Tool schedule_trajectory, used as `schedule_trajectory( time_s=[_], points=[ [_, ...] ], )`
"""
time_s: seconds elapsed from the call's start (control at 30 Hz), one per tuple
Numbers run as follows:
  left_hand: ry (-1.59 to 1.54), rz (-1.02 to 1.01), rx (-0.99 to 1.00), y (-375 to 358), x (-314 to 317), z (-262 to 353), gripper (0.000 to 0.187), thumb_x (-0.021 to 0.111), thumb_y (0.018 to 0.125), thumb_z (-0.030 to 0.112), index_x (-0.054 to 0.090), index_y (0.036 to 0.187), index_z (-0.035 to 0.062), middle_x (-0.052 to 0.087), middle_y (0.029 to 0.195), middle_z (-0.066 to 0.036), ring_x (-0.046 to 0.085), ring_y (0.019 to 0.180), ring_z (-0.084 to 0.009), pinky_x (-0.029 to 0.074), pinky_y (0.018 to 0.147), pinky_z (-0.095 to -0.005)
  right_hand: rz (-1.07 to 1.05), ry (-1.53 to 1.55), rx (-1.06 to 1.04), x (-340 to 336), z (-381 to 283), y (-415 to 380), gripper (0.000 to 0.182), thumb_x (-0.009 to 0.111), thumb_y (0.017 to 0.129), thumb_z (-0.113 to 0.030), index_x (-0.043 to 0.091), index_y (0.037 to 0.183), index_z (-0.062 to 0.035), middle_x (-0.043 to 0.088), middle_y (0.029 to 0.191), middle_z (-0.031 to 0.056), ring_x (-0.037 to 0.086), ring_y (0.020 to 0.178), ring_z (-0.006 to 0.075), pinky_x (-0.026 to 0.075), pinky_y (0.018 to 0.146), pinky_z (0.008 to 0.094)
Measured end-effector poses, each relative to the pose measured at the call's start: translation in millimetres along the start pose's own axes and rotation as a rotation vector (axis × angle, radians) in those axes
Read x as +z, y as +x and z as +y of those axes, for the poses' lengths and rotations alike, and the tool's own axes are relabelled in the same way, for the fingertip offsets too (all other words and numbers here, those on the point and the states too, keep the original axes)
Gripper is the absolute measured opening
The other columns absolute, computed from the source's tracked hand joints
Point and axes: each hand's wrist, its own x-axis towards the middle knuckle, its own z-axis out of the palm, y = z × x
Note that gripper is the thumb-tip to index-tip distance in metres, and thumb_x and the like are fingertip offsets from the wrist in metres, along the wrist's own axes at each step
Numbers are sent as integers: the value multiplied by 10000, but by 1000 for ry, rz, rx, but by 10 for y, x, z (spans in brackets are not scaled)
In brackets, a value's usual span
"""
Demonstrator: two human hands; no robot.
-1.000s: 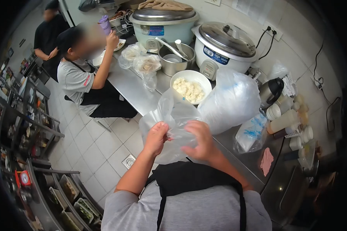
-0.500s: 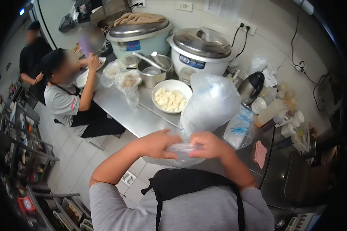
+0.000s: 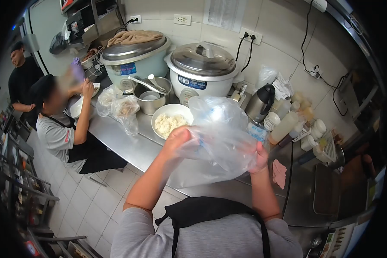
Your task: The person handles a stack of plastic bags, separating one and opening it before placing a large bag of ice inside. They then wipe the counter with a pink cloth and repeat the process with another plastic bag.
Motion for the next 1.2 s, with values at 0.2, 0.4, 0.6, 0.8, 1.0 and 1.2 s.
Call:
schedule_trajectory(
  time_s=[0.2,0.4,0.6,0.8,1.0,1.2],
  points=[
    [-740,-389,3,142,-114,-296,269,495,809,319,461,787,53,557,781,-66,546,746,-165,431,661,-298,-324,175,-124,-333,-41,160,311,509,791,-378,551,793,-70,539,794,49,512,767,200,421,726,352],
    [-302,-376,-466,186,-212,-781,431,476,826,323,432,1137,28,531,1031,-83,511,935,-166,386,824,-264,-657,288,-283,28,-461,334,509,435,836,-348,317,1269,-109,559,935,54,515,884,210,405,794,366],
    [-1501,-288,-271,526,-5,307,494,370,851,407,372,1190,47,464,1127,-88,500,967,-198,452,750,-326,-223,30,-280,261,-668,768,504,390,857,-285,224,1292,-91,526,1041,96,511,935,232,402,818,369],
    [-892,-295,-340,1051,-527,-330,408,348,848,404,494,1011,59,556,771,-117,489,451,-156,399,354,-221,-24,-153,70,-685,-235,1377,317,441,832,-184,464,1098,-14,568,936,85,567,824,201,481,668,318],
    [-892,-104,-470,814,-615,-643,436,337,857,387,515,882,-10,537,595,-71,467,365,-121,389,301,-204,206,-300,120,-485,57,1361,305,448,824,-202,499,1046,0,569,945,96,570,835,198,484,688,316],
    [-842,130,-525,674,-654,-768,358,344,863,317,520,843,6,534,599,-62,451,383,-101,365,319,-208,383,-514,61,-546,170,1352,334,407,827,-276,521,1002,-16,577,912,107,574,798,204,477,697,333]
  ],
)
